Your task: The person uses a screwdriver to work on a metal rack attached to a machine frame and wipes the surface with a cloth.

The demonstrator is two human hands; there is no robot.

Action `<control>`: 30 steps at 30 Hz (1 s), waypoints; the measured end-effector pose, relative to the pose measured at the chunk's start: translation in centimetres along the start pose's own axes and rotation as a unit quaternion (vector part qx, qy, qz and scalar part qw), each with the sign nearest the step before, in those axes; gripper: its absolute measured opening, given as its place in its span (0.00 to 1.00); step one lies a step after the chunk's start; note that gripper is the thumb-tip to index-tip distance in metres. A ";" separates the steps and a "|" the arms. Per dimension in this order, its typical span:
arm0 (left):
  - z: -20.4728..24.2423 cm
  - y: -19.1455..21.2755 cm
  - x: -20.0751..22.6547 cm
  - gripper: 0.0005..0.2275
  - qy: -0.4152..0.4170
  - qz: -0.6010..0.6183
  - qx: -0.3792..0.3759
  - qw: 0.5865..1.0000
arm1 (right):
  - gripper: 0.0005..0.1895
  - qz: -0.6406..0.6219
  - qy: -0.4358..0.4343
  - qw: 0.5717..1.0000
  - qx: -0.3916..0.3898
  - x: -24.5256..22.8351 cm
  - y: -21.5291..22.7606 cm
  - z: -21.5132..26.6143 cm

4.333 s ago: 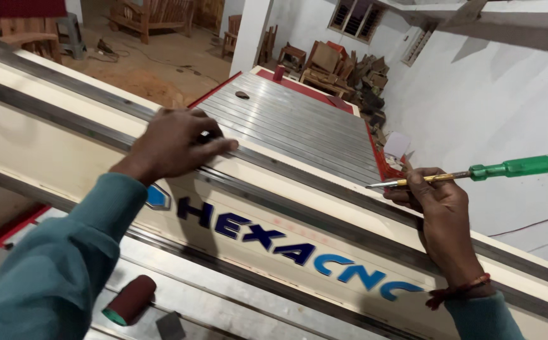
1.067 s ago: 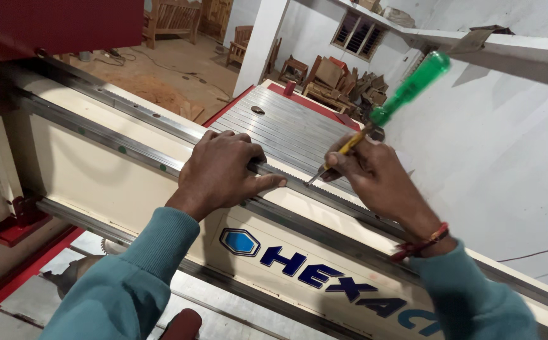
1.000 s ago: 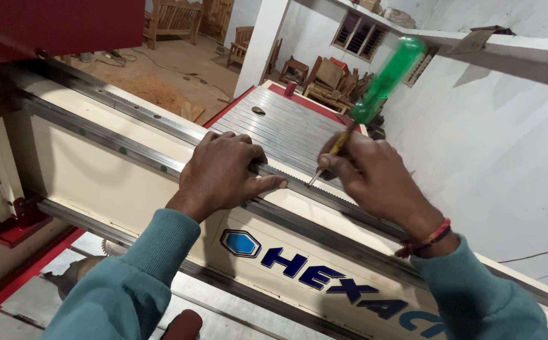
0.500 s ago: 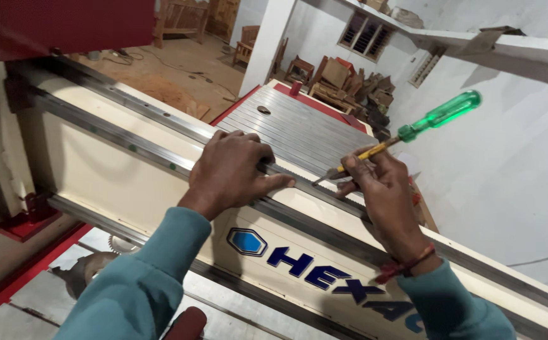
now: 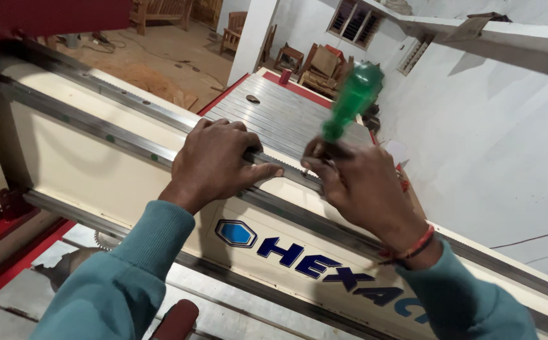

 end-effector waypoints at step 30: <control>-1.7 -2.6 0.8 0.15 -0.031 0.212 -0.076 0.974 | 0.11 -0.533 -0.061 0.827 0.170 6.7 -3.8 2.7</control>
Point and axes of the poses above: each hand's wrist, its own z-axis away from the middle knuckle, its own y-axis out of the back of the hand, x = y × z, the point moved 7 cm from there along -z, towards the middle knuckle, and after that the axes turned 7 degrees about -x, right-handed, at the moved point
